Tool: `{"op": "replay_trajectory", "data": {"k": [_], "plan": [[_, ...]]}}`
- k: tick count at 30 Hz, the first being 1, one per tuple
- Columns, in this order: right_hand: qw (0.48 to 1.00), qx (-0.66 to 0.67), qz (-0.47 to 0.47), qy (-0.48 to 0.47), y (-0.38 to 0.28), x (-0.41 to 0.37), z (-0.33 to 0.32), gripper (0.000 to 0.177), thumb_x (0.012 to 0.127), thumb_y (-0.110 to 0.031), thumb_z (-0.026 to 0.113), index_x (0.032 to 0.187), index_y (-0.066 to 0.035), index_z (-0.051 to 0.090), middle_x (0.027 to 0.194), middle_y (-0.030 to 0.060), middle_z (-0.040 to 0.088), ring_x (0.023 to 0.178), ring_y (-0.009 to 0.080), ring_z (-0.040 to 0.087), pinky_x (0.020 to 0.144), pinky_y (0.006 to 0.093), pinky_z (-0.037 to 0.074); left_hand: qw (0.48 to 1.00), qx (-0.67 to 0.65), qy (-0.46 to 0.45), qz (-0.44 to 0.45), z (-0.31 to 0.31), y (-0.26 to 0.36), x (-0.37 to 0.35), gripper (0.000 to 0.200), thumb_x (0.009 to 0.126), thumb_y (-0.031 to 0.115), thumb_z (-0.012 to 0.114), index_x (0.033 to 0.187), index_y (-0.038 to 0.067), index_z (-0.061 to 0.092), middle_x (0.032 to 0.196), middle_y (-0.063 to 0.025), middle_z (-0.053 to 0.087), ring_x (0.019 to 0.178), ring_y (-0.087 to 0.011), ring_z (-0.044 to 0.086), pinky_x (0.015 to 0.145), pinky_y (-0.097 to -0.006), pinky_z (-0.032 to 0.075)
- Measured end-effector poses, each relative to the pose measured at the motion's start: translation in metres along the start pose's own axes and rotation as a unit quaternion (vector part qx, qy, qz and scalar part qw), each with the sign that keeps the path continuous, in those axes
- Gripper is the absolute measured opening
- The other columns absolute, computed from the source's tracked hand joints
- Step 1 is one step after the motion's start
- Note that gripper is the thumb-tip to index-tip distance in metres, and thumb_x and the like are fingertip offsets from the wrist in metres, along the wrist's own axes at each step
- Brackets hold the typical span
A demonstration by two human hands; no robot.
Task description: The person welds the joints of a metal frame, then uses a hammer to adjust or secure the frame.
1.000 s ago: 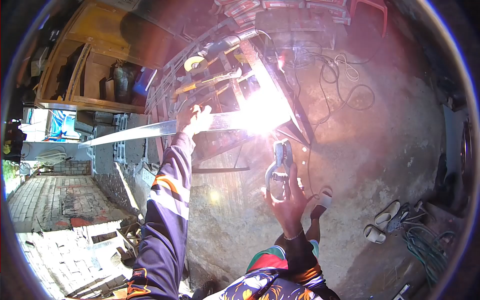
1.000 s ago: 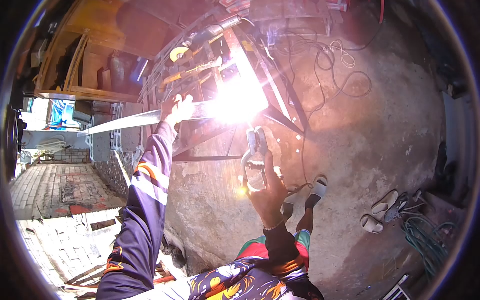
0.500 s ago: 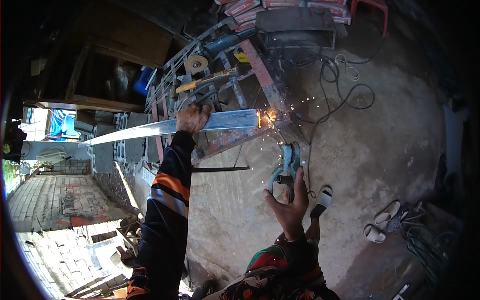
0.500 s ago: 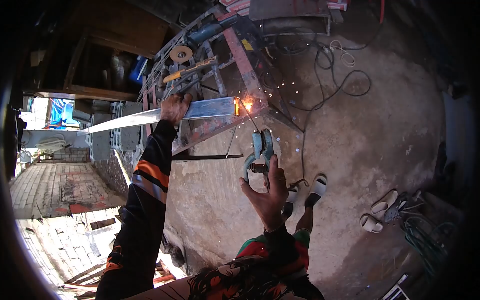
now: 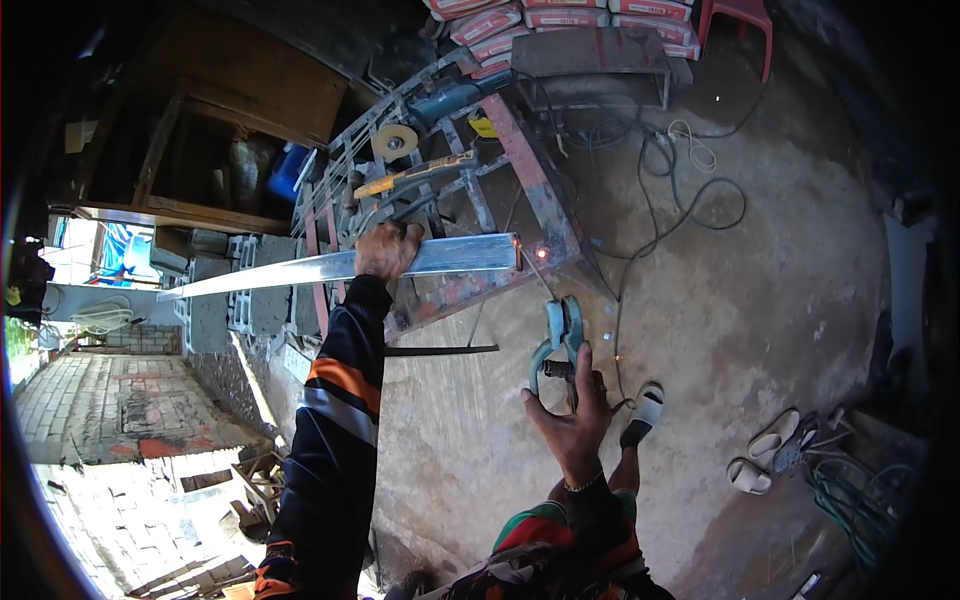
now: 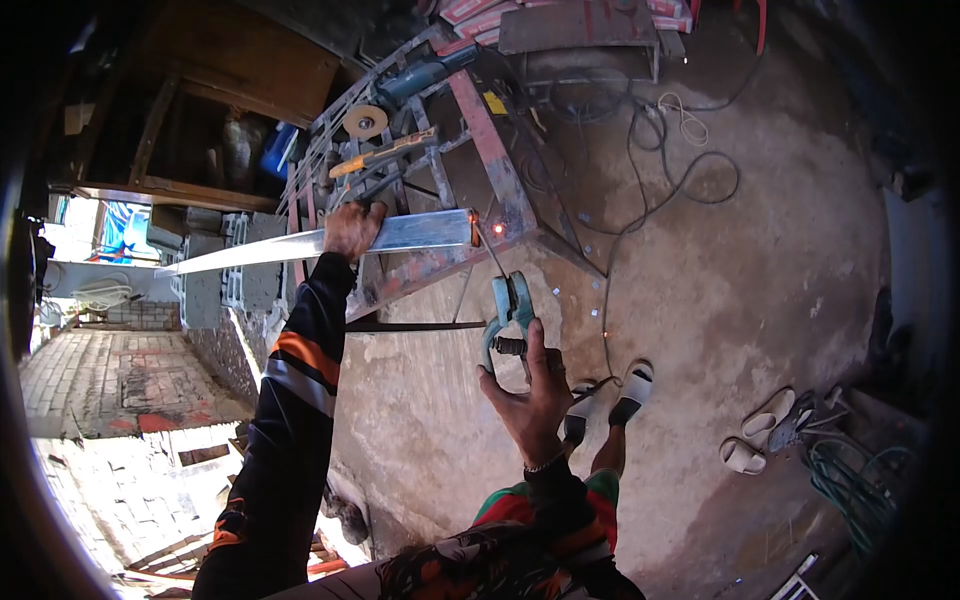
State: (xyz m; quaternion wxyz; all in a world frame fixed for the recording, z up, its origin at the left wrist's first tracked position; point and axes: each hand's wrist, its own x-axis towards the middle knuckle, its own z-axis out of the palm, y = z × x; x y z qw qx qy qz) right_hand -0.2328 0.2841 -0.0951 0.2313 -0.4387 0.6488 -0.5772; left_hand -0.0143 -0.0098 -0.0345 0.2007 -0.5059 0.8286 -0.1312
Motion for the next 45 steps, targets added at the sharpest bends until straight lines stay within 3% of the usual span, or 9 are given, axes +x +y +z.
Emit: {"op": "replay_trajectory", "data": {"k": [25, 27, 33, 38, 45], "plan": [[1.000, -0.021, -0.015, 0.002, 0.0040, 0.0005, 0.0049, 0.091, 0.063, -0.016, 0.088, 0.143, -0.006, 0.047, 0.090, 0.0100, 0.067, 0.075, 0.0226, 0.064, 0.064, 0.0336, 0.052, 1.000, 0.018, -0.007, 0.016, -0.0030, 0.0033, -0.0008, 0.020, 0.096, 0.026, 0.045, 0.101, 0.019, 0.062, 0.090, -0.0138, 0.068, 0.086, -0.0350, 0.070, 0.066, -0.0466, 0.056], [1.000, -0.024, -0.013, -0.002, 0.0034, 0.0013, 0.0047, 0.090, 0.063, -0.015, 0.088, 0.143, -0.005, 0.047, 0.090, 0.0100, 0.067, 0.075, 0.0226, 0.064, 0.064, 0.0336, 0.052, 1.000, -0.019, -0.007, 0.005, -0.0009, -0.0003, 0.0002, 0.021, 0.092, 0.034, 0.052, 0.100, 0.017, 0.060, 0.092, -0.0128, 0.069, 0.088, -0.0358, 0.069, 0.068, -0.0476, 0.056], [1.000, -0.009, -0.002, -0.006, 0.0016, -0.0003, 0.0031, 0.089, 0.064, -0.015, 0.088, 0.142, -0.004, 0.047, 0.093, 0.0095, 0.067, 0.077, 0.0210, 0.064, 0.065, 0.0322, 0.052, 1.000, 0.017, 0.011, 0.006, -0.0016, 0.0042, -0.0015, 0.019, 0.094, 0.028, 0.047, 0.098, 0.018, 0.062, 0.091, -0.0120, 0.069, 0.088, -0.0347, 0.069, 0.068, -0.0467, 0.056], [0.998, 0.057, -0.004, 0.029, -0.0021, 0.0023, -0.0004, 0.090, 0.064, -0.015, 0.089, 0.143, -0.002, 0.045, 0.096, 0.0093, 0.067, 0.080, 0.0212, 0.065, 0.069, 0.0322, 0.054, 0.999, -0.034, 0.006, 0.008, -0.0036, 0.0000, -0.0016, 0.020, 0.094, 0.029, 0.046, 0.096, 0.018, 0.063, 0.089, -0.0140, 0.069, 0.085, -0.0358, 0.069, 0.067, -0.0477, 0.056], [0.999, 0.032, 0.000, 0.008, 0.0004, 0.0022, -0.0006, 0.090, 0.065, -0.014, 0.088, 0.143, -0.003, 0.045, 0.098, 0.0101, 0.068, 0.083, 0.0225, 0.066, 0.070, 0.0336, 0.054, 1.000, -0.014, 0.002, 0.006, -0.0019, -0.0001, -0.0002, 0.021, 0.094, 0.028, 0.045, 0.096, 0.019, 0.063, 0.088, -0.0149, 0.069, 0.084, -0.0366, 0.069, 0.068, -0.0473, 0.056]]}}
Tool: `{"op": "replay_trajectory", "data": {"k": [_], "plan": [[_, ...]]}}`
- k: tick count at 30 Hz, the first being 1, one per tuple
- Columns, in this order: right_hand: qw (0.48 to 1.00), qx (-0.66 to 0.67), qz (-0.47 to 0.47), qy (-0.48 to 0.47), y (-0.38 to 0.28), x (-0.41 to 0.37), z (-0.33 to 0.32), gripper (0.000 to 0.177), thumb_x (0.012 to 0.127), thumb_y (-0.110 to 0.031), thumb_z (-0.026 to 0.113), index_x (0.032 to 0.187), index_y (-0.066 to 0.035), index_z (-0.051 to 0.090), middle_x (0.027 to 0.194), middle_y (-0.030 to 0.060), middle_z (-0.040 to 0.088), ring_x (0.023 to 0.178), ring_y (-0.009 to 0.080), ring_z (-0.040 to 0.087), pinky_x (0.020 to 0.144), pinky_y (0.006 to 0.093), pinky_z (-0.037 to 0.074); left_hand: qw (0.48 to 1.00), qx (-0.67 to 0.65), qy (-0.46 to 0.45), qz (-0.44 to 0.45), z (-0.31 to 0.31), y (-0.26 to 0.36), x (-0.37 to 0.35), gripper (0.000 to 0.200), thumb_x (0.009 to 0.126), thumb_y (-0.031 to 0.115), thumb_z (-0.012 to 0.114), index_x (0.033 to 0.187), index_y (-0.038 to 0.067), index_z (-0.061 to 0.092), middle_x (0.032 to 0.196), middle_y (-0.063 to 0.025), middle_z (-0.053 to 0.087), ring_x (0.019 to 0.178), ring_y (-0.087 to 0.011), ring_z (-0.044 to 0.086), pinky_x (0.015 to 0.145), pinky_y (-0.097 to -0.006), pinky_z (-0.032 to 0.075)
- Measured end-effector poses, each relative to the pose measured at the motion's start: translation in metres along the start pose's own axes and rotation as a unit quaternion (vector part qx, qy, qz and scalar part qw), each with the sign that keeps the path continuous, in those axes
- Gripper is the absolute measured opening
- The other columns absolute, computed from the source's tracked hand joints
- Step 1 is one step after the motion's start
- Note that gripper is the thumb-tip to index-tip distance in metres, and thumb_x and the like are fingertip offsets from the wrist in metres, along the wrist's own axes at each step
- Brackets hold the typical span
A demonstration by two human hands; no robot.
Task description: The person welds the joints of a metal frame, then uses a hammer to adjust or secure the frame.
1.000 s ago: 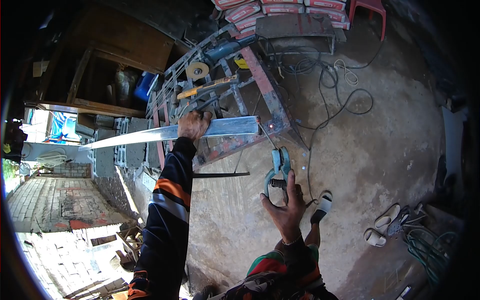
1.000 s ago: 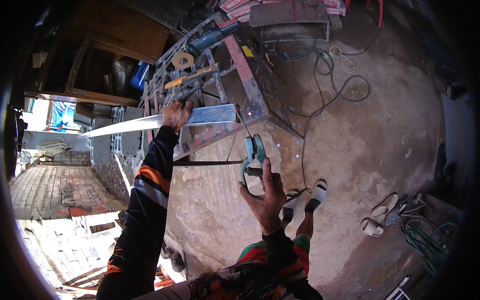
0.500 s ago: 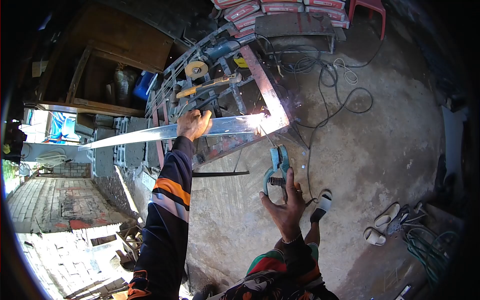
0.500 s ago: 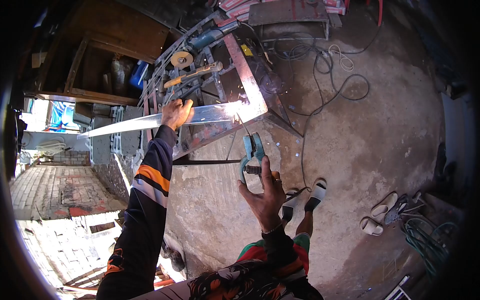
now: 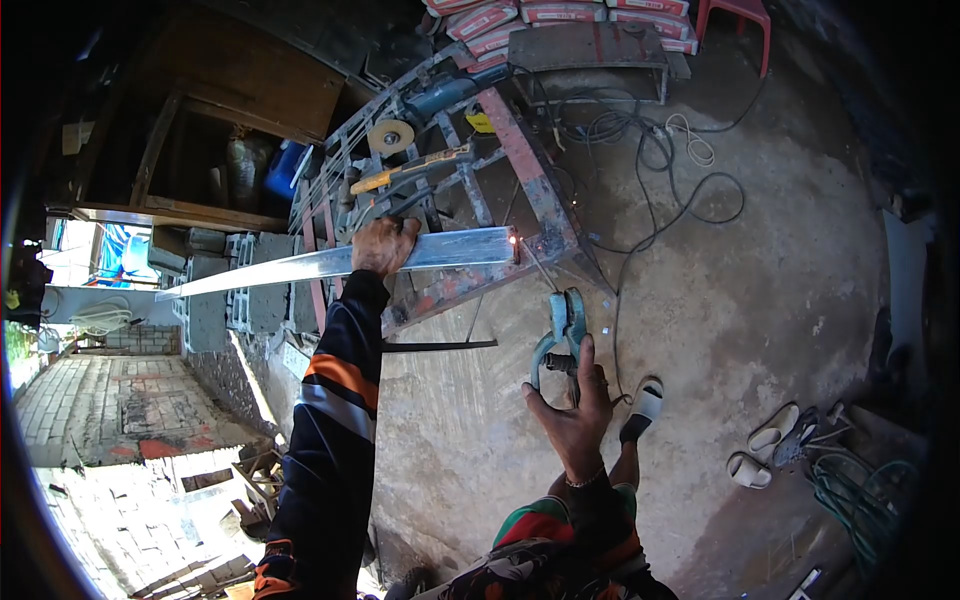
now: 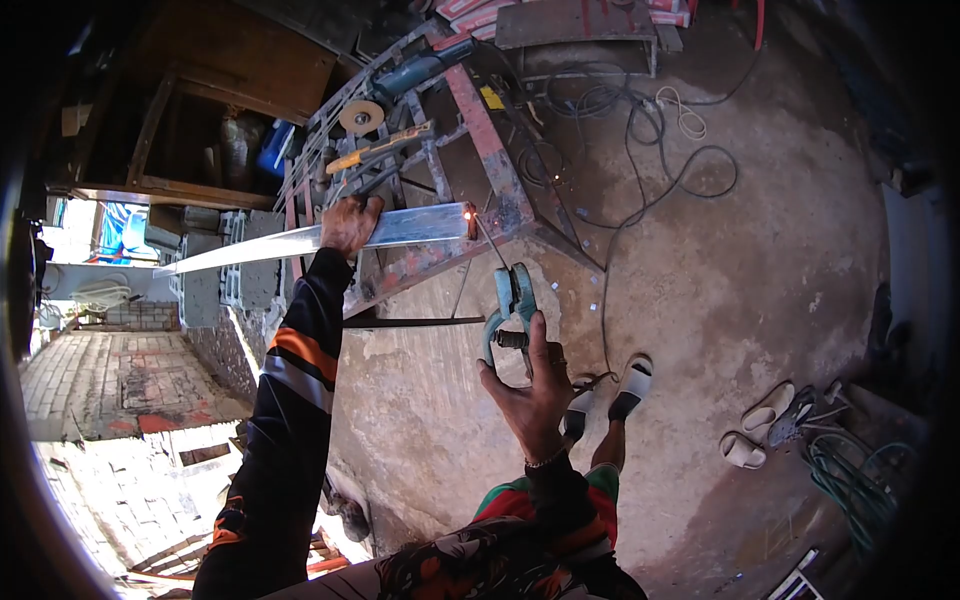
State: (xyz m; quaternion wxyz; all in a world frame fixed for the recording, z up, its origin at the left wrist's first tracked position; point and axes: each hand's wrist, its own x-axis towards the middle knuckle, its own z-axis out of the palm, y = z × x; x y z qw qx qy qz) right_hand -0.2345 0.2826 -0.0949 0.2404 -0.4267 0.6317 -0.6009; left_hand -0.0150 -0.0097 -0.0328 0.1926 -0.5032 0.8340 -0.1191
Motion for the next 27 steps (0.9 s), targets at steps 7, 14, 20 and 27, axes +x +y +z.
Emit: {"op": "replay_trajectory", "data": {"k": [7, 14, 20, 27], "plan": [[1.000, -0.026, -0.002, -0.007, 0.003, -0.003, 0.002, 0.091, 0.064, -0.015, 0.088, 0.144, -0.005, 0.045, 0.093, 0.0105, 0.068, 0.079, 0.0232, 0.066, 0.068, 0.0342, 0.053, 1.000, -0.007, 0.000, -0.002, 0.003, -0.002, 0.000, 0.022, 0.095, 0.029, 0.044, 0.097, 0.020, 0.064, 0.090, -0.0155, 0.069, 0.085, -0.0365, 0.069, 0.068, -0.0472, 0.056], [1.000, -0.028, -0.005, -0.010, -0.001, 0.000, 0.002, 0.092, 0.064, -0.014, 0.088, 0.145, -0.007, 0.045, 0.093, 0.0097, 0.068, 0.079, 0.0230, 0.066, 0.067, 0.0347, 0.053, 1.000, -0.012, -0.009, -0.016, -0.004, 0.002, -0.002, 0.023, 0.095, 0.030, 0.044, 0.096, 0.021, 0.065, 0.091, -0.0152, 0.069, 0.087, -0.0361, 0.069, 0.069, -0.0476, 0.056], [0.999, -0.033, 0.000, -0.015, 0.006, -0.005, 0.003, 0.092, 0.064, -0.016, 0.088, 0.144, -0.007, 0.046, 0.092, 0.0090, 0.067, 0.077, 0.0222, 0.064, 0.066, 0.0339, 0.052, 0.999, 0.032, 0.013, 0.003, 0.008, 0.000, 0.001, 0.020, 0.094, 0.032, 0.047, 0.098, 0.020, 0.062, 0.093, -0.0154, 0.069, 0.088, -0.0365, 0.069, 0.069, -0.0476, 0.056], [0.997, -0.065, 0.017, -0.030, 0.001, -0.004, 0.000, 0.092, 0.063, -0.018, 0.089, 0.144, -0.006, 0.047, 0.091, 0.0096, 0.067, 0.075, 0.0222, 0.063, 0.065, 0.0327, 0.051, 0.999, -0.005, -0.038, -0.017, 0.005, -0.004, 0.004, 0.024, 0.090, 0.039, 0.055, 0.101, 0.019, 0.059, 0.097, -0.0160, 0.069, 0.089, -0.0370, 0.069, 0.071, -0.0484, 0.056]]}}
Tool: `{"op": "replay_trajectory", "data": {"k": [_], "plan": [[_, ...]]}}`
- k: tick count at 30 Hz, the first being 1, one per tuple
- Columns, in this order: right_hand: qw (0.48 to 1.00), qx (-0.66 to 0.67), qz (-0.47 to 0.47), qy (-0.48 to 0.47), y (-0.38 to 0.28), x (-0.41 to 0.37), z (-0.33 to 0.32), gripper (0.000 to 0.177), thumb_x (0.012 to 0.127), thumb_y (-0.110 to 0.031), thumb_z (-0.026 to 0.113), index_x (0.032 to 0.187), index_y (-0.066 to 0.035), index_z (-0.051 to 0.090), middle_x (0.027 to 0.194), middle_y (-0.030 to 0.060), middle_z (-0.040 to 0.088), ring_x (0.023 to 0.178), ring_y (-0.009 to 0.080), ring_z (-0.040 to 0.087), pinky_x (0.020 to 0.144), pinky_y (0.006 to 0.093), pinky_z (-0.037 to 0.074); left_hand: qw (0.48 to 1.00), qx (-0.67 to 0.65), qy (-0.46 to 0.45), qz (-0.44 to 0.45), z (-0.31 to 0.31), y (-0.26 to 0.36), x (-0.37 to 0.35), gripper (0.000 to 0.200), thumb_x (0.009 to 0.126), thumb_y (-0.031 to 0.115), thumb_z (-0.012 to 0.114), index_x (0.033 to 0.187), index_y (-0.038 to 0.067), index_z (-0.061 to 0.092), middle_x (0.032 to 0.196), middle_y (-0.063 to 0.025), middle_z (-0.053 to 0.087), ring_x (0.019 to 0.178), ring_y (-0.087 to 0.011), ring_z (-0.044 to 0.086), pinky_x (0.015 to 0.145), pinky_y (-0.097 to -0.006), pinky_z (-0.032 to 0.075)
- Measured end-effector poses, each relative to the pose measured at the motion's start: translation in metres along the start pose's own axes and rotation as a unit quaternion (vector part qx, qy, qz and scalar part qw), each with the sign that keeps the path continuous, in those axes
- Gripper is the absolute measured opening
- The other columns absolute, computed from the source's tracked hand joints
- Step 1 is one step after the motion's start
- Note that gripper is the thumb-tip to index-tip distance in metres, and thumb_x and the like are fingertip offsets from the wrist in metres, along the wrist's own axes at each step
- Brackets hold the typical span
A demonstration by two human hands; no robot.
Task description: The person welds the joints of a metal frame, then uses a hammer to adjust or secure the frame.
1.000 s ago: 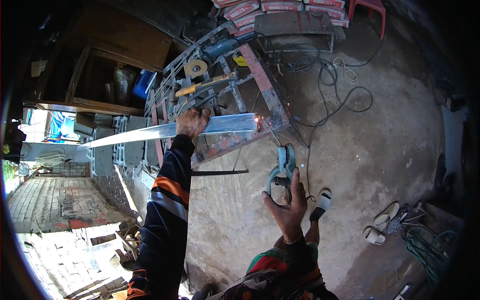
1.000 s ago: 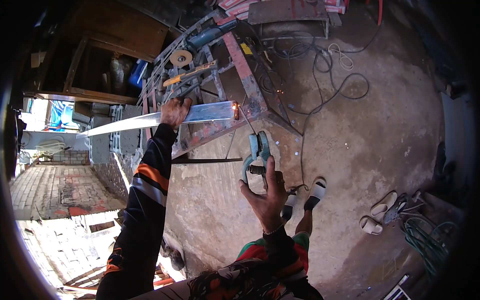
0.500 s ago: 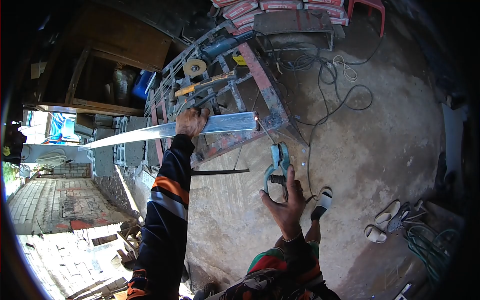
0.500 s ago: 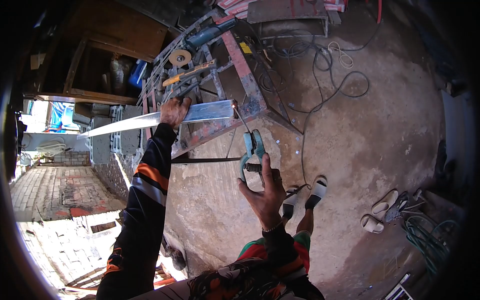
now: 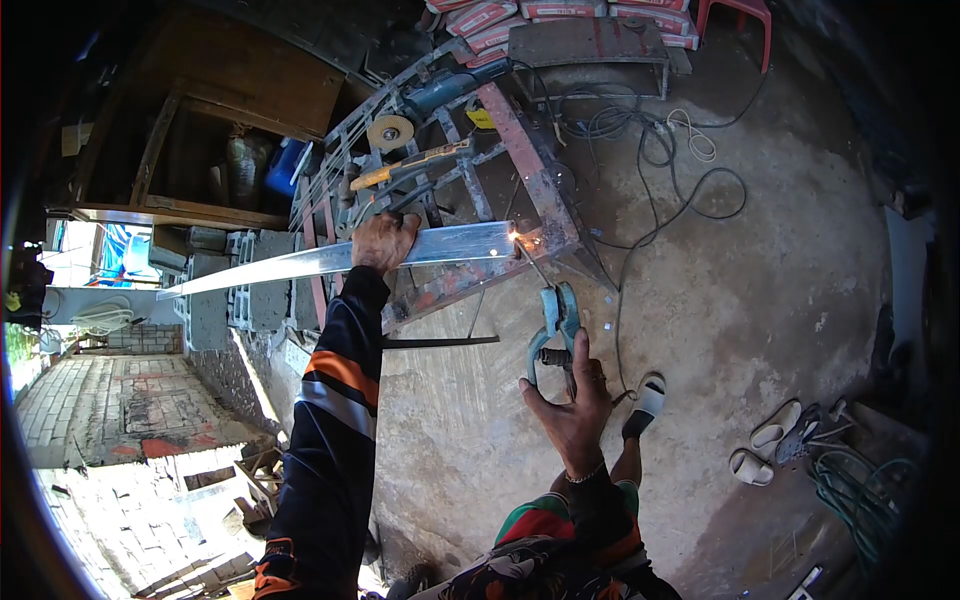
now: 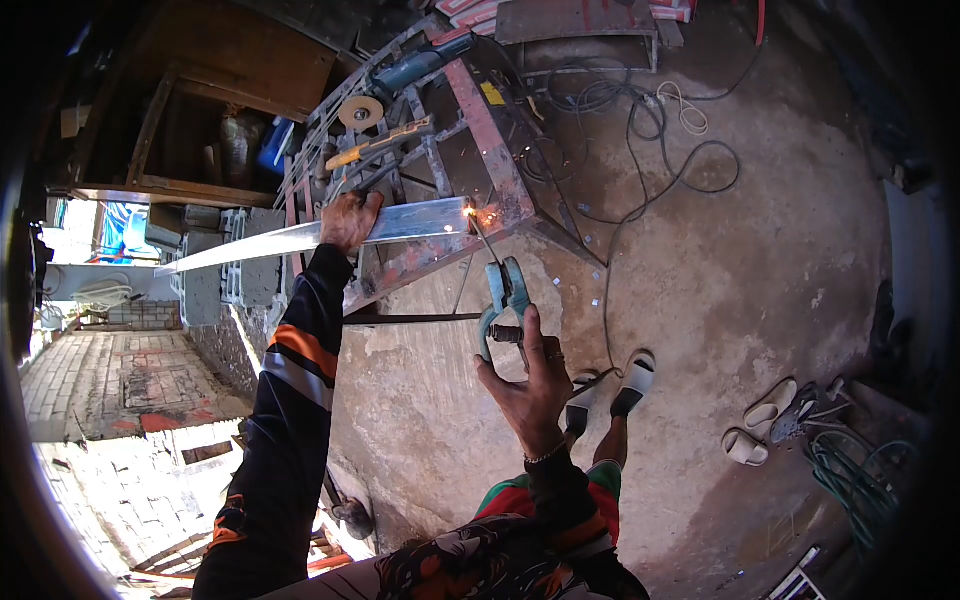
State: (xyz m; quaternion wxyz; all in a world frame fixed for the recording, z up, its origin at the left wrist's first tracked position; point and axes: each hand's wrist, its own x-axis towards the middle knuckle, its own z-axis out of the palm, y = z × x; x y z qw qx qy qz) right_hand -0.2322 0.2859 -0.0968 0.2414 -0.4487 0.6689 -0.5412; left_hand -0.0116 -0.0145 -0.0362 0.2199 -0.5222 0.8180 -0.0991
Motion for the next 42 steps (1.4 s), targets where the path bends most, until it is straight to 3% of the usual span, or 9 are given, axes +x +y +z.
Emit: {"op": "replay_trajectory", "data": {"k": [7, 11, 15, 17, 21, 23, 33, 39, 42], "plan": [[0.996, 0.074, 0.051, 0.016, 0.001, -0.002, 0.009, 0.089, 0.064, -0.016, 0.088, 0.142, -0.003, 0.047, 0.089, 0.0100, 0.069, 0.078, 0.0191, 0.066, 0.064, 0.0289, 0.050, 1.000, -0.017, 0.001, -0.008, 0.001, 0.002, -0.002, 0.027, 0.089, 0.040, 0.056, 0.106, 0.020, 0.061, 0.097, -0.0125, 0.067, 0.095, -0.0355, 0.068, 0.074, -0.0497, 0.055], [0.987, 0.140, -0.022, 0.075, 0.003, -0.005, 0.004, 0.092, 0.065, -0.014, 0.088, 0.144, -0.002, 0.044, 0.090, 0.0081, 0.063, 0.077, 0.0183, 0.061, 0.064, 0.0299, 0.051, 1.000, 0.011, 0.009, 0.004, -0.002, 0.002, -0.003, 0.021, 0.095, 0.030, 0.046, 0.102, 0.020, 0.063, 0.095, -0.0152, 0.068, 0.091, -0.0355, 0.069, 0.070, -0.0466, 0.057], [0.994, 0.097, -0.021, 0.038, -0.001, -0.002, -0.003, 0.094, 0.064, -0.014, 0.089, 0.145, -0.003, 0.043, 0.093, 0.0086, 0.064, 0.080, 0.0193, 0.064, 0.066, 0.0297, 0.052, 0.999, 0.017, 0.031, 0.024, -0.002, 0.004, -0.005, 0.021, 0.095, 0.028, 0.044, 0.102, 0.019, 0.062, 0.093, -0.0174, 0.068, 0.089, -0.0359, 0.069, 0.069, -0.0463, 0.057], [0.995, 0.095, 0.008, -0.025, -0.002, -0.005, -0.004, 0.097, 0.066, -0.006, 0.087, 0.148, 0.002, 0.035, 0.113, 0.0160, 0.063, 0.098, 0.0231, 0.064, 0.083, 0.0344, 0.052, 1.000, 0.015, 0.013, 0.001, -0.003, 0.003, -0.003, 0.022, 0.096, 0.029, 0.044, 0.101, 0.019, 0.063, 0.092, -0.0179, 0.068, 0.089, -0.0364, 0.069, 0.070, -0.0470, 0.057], [0.997, 0.069, 0.020, -0.034, -0.005, -0.003, -0.005, 0.097, 0.066, -0.008, 0.087, 0.147, 0.002, 0.036, 0.109, 0.0156, 0.065, 0.096, 0.0235, 0.065, 0.083, 0.0348, 0.052, 1.000, 0.004, 0.013, 0.006, -0.006, 0.004, -0.005, 0.024, 0.096, 0.029, 0.043, 0.099, 0.019, 0.064, 0.092, -0.0177, 0.068, 0.087, -0.0369, 0.069, 0.070, -0.0472, 0.056], [0.999, 0.045, -0.017, 0.015, -0.003, -0.001, -0.001, 0.093, 0.064, -0.016, 0.088, 0.145, -0.005, 0.044, 0.095, 0.0105, 0.067, 0.081, 0.0224, 0.065, 0.068, 0.0343, 0.053, 1.000, -0.003, 0.024, 0.008, -0.006, 0.004, -0.005, 0.025, 0.096, 0.030, 0.042, 0.098, 0.020, 0.064, 0.091, -0.0167, 0.069, 0.087, -0.0370, 0.069, 0.071, -0.0475, 0.056], [0.999, 0.027, -0.018, 0.015, -0.002, 0.001, 0.000, 0.092, 0.064, -0.017, 0.089, 0.145, -0.006, 0.045, 0.093, 0.0107, 0.066, 0.079, 0.0239, 0.065, 0.067, 0.0347, 0.053, 0.999, -0.006, 0.032, 0.002, -0.005, 0.004, -0.005, 0.026, 0.097, 0.031, 0.042, 0.096, 0.020, 0.065, 0.090, -0.0152, 0.070, 0.086, -0.0361, 0.069, 0.070, -0.0476, 0.056], [0.999, 0.023, -0.025, 0.004, 0.000, 0.003, 0.003, 0.091, 0.064, -0.016, 0.089, 0.143, -0.004, 0.045, 0.096, 0.0082, 0.072, 0.078, 0.0208, 0.066, 0.068, 0.0319, 0.052, 1.000, 0.008, -0.024, -0.004, -0.005, 0.004, 0.000, 0.028, 0.090, 0.041, 0.055, 0.107, 0.019, 0.059, 0.099, -0.0138, 0.068, 0.092, -0.0369, 0.068, 0.073, -0.0485, 0.056], [0.999, 0.036, -0.002, 0.006, -0.002, 0.002, 0.005, 0.092, 0.064, -0.016, 0.089, 0.143, -0.004, 0.045, 0.098, 0.0082, 0.073, 0.078, 0.0204, 0.066, 0.069, 0.0315, 0.052, 0.999, 0.007, 0.033, 0.019, 0.005, 0.000, -0.002, 0.027, 0.090, 0.040, 0.056, 0.103, 0.018, 0.060, 0.093, -0.0136, 0.068, 0.090, -0.0364, 0.068, 0.070, -0.0489, 0.056]]}}
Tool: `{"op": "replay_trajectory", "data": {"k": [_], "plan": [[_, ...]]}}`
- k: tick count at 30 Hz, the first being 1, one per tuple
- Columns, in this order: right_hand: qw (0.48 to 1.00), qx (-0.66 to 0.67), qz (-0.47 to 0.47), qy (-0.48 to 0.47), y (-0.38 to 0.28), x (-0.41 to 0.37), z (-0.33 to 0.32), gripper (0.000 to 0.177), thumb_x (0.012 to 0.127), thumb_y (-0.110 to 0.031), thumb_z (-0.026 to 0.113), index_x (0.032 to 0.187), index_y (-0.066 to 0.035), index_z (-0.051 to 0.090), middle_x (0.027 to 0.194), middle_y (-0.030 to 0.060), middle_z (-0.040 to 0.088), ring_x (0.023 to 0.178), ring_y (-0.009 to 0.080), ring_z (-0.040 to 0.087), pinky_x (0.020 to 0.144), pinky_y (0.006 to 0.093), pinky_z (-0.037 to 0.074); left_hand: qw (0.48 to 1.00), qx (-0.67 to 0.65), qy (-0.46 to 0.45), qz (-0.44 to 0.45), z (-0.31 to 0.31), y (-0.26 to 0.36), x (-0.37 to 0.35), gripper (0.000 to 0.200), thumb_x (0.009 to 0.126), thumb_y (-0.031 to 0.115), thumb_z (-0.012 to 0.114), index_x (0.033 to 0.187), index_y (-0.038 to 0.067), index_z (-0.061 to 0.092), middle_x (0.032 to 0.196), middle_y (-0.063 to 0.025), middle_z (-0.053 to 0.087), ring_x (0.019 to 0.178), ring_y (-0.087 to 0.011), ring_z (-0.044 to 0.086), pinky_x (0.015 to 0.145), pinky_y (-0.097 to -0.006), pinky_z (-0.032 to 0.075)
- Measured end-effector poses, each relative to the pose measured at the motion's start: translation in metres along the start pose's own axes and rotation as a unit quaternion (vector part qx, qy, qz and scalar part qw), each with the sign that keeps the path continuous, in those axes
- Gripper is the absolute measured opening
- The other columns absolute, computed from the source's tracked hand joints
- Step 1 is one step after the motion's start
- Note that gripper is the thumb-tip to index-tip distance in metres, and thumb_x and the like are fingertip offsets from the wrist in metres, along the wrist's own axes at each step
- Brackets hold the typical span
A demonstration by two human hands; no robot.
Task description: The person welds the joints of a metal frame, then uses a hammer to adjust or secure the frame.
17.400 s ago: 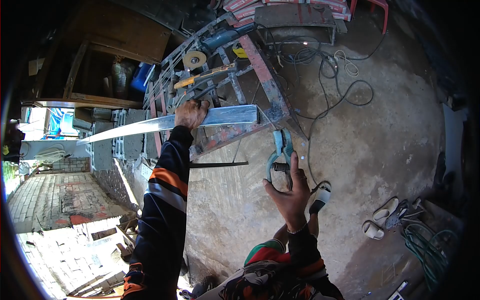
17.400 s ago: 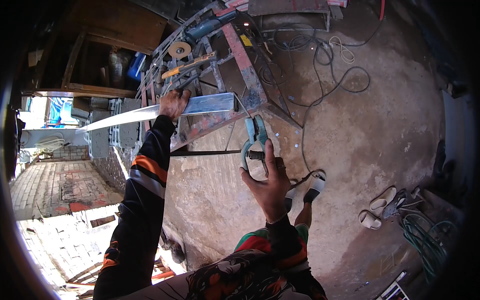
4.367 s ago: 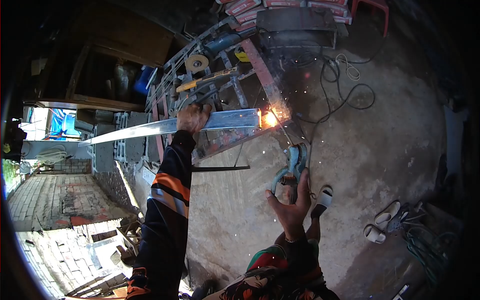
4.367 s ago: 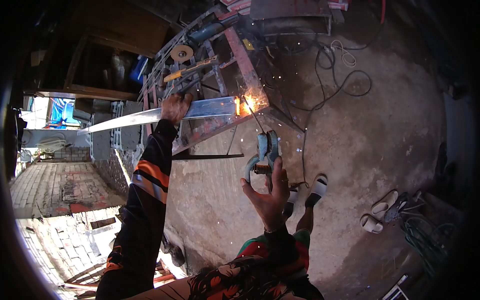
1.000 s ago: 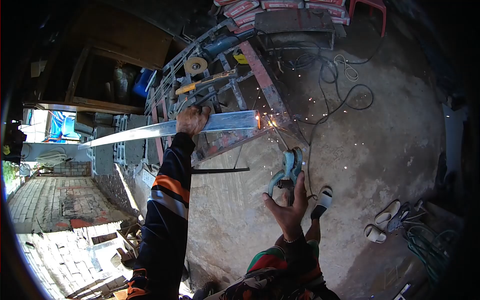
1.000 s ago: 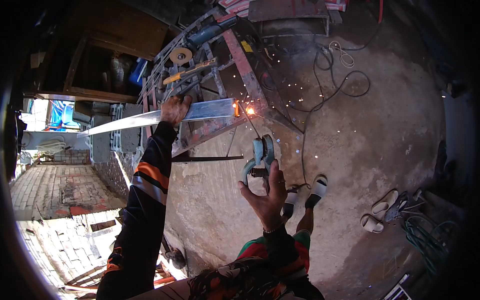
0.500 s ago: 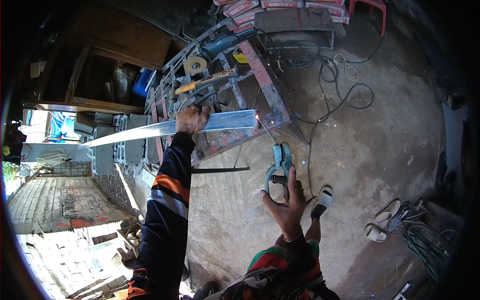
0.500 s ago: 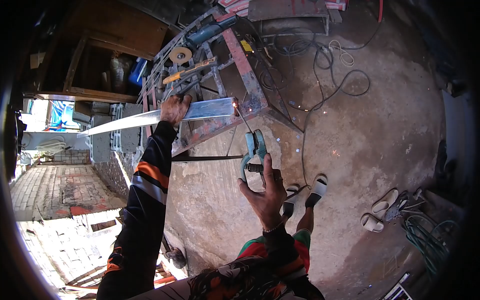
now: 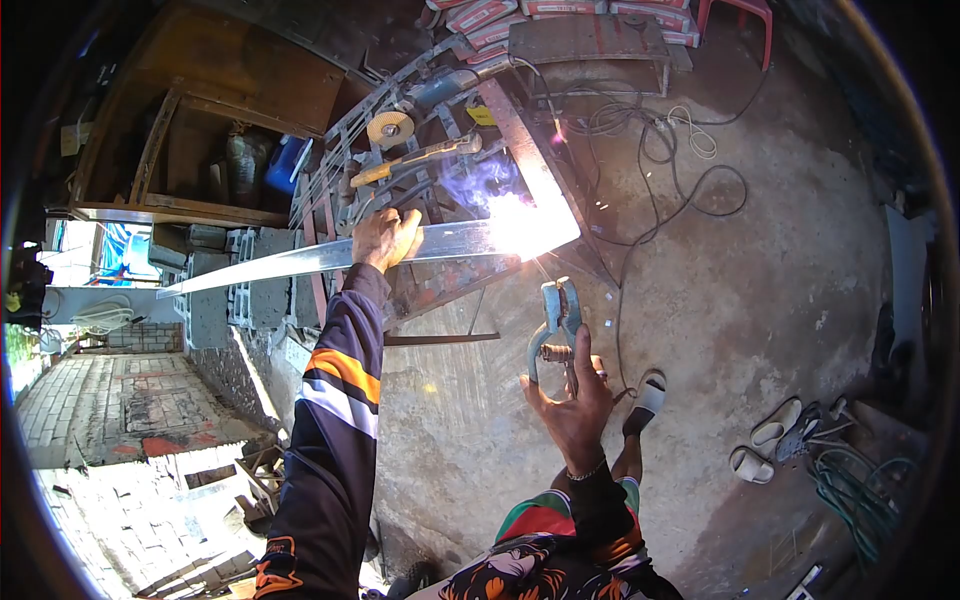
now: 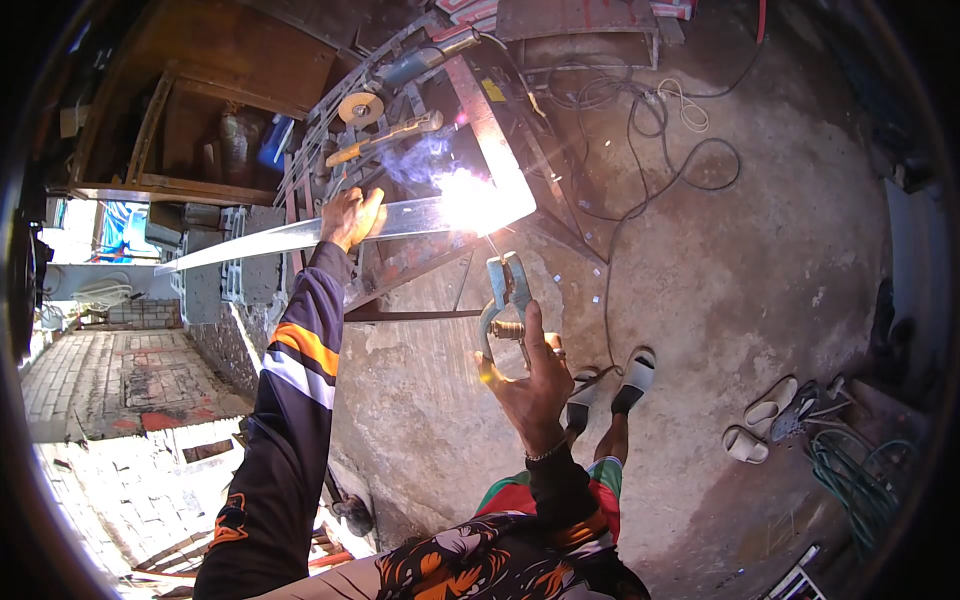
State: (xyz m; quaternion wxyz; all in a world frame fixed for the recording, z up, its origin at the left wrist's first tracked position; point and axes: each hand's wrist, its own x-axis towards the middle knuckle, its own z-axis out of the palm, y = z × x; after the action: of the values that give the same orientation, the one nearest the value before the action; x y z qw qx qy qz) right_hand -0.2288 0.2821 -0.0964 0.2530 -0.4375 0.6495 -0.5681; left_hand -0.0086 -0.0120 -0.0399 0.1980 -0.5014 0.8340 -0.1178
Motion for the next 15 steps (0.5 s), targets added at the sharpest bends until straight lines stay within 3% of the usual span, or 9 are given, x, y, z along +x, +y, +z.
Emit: {"op": "replay_trajectory", "data": {"k": [2, 5, 7, 8, 15], "plan": [[1.000, -0.008, -0.012, 0.002, 0.001, 0.000, -0.001, 0.093, 0.063, -0.016, 0.089, 0.144, -0.004, 0.045, 0.097, 0.0087, 0.073, 0.078, 0.0206, 0.066, 0.069, 0.0317, 0.052, 1.000, 0.007, 0.013, 0.003, 0.001, 0.001, 0.001, 0.026, 0.089, 0.040, 0.057, 0.102, 0.017, 0.060, 0.089, -0.0131, 0.068, 0.089, -0.0361, 0.069, 0.068, -0.0493, 0.055], [1.000, -0.011, -0.017, 0.001, 0.003, -0.002, -0.001, 0.094, 0.063, -0.016, 0.089, 0.144, -0.004, 0.044, 0.096, 0.0100, 0.071, 0.077, 0.0213, 0.065, 0.068, 0.0323, 0.052, 0.999, -0.002, -0.045, -0.027, -0.007, 0.004, 0.003, 0.026, 0.091, 0.040, 0.053, 0.104, 0.020, 0.062, 0.095, -0.0147, 0.069, 0.091, -0.0366, 0.069, 0.072, -0.0502, 0.055], [0.999, 0.013, -0.024, 0.031, -0.002, -0.002, -0.003, 0.092, 0.064, -0.015, 0.089, 0.144, -0.003, 0.044, 0.096, 0.0097, 0.069, 0.078, 0.0213, 0.065, 0.067, 0.0322, 0.052, 0.997, -0.059, -0.026, -0.048, -0.015, 0.005, -0.002, 0.024, 0.093, 0.036, 0.049, 0.104, 0.020, 0.063, 0.098, -0.0144, 0.070, 0.093, -0.0357, 0.069, 0.075, -0.0506, 0.055], [0.996, 0.068, -0.014, 0.050, 0.000, -0.006, -0.003, 0.091, 0.064, -0.012, 0.088, 0.144, -0.002, 0.044, 0.097, 0.0104, 0.068, 0.080, 0.0217, 0.065, 0.068, 0.0322, 0.053, 1.000, -0.015, -0.002, -0.017, -0.003, 0.001, 0.000, 0.024, 0.095, 0.031, 0.045, 0.104, 0.020, 0.064, 0.097, -0.0133, 0.070, 0.092, -0.0347, 0.069, 0.074, -0.0497, 0.055], [0.998, 0.046, -0.032, 0.029, -0.003, -0.001, -0.006, 0.091, 0.065, -0.012, 0.088, 0.144, -0.002, 0.044, 0.097, 0.0106, 0.067, 0.080, 0.0217, 0.065, 0.069, 0.0331, 0.053, 1.000, 0.008, -0.006, -0.011, -0.006, 0.003, 0.000, 0.023, 0.096, 0.030, 0.043, 0.100, 0.022, 0.064, 0.092, -0.0142, 0.070, 0.087, -0.0351, 0.070, 0.069, -0.0484, 0.056]]}}
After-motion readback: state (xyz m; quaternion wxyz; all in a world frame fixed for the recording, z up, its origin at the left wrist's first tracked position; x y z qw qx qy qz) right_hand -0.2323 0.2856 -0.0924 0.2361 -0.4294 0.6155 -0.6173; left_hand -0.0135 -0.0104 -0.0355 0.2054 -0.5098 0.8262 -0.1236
